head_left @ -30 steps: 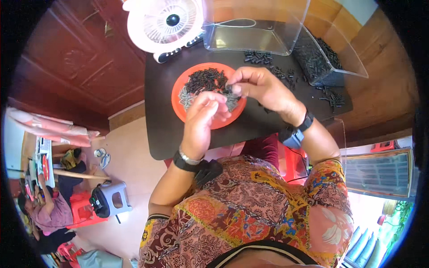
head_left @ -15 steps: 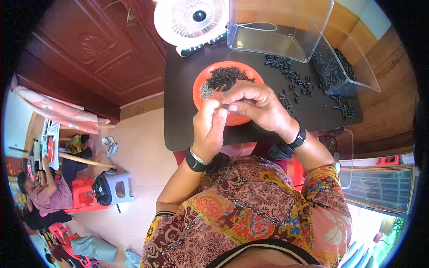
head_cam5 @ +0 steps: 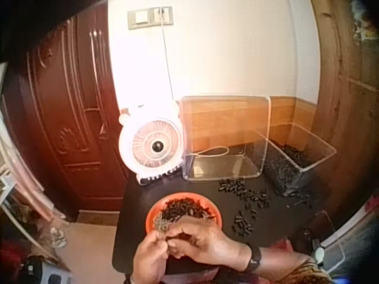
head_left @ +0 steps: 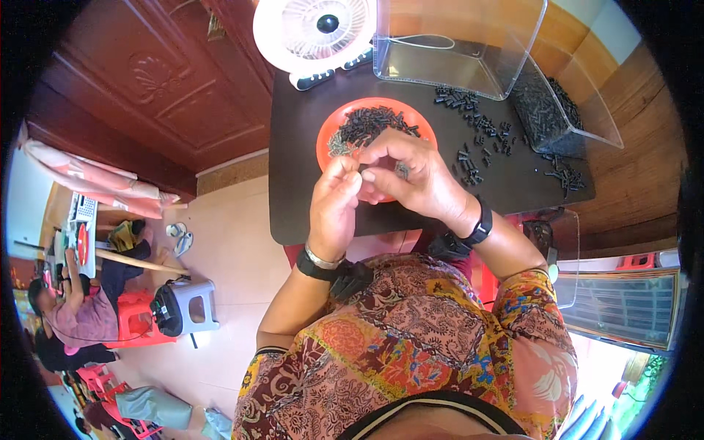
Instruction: The person assembles small components by picking up plastic pieces and metal pieces from a plate and connecting them together by hand.
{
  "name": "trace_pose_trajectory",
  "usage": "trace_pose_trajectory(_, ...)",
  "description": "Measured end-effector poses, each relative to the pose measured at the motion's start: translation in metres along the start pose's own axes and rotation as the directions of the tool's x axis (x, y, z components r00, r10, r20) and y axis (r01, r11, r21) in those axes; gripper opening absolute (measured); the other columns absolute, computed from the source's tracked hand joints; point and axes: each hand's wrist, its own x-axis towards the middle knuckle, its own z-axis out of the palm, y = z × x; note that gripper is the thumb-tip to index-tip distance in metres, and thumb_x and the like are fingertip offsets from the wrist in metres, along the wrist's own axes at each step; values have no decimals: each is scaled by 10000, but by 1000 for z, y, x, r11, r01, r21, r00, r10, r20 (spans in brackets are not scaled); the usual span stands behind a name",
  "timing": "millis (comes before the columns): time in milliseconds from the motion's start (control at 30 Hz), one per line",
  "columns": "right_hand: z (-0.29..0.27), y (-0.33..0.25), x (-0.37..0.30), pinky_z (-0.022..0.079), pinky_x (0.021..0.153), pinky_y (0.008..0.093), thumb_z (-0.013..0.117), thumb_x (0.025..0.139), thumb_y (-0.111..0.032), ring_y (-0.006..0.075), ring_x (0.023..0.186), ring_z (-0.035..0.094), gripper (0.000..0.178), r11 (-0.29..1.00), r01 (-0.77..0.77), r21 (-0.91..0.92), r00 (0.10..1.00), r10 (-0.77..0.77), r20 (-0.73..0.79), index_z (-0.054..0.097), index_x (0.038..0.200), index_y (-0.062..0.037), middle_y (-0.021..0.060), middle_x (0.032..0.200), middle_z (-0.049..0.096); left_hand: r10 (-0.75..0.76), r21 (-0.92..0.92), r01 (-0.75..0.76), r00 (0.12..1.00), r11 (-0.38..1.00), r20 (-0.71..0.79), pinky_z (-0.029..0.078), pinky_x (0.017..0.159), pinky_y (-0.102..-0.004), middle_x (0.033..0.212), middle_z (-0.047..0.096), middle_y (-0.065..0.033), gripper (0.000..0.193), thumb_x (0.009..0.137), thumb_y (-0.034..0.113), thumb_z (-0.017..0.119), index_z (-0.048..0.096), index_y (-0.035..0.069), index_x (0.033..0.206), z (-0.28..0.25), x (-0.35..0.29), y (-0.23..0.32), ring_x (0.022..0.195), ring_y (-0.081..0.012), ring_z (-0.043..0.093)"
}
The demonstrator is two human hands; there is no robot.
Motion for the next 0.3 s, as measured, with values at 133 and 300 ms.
trace_pose_trajectory(133,1,0,-4,505,689,339,736,712,-11,254,778,622,222,955,217,-201,976,-220,11,598,881,-49,80,832,589,-8,-61,7,1000,998,-19,463,685,-264,825,571,-42,245,921,280,549,512,39,938,-1,0,4,728,-123,562)
trace_pose_trajectory(300,1,-8,-11,500,738,366,773,691,-64,278,827,622,276,974,121,-190,992,-114,48,608,913,-62,77,855,610,39,361,-62,997,930,73,445,672,-258,800,556,-42,359,917,391,567,500,39,894,-15,-7,8,721,-137,556)
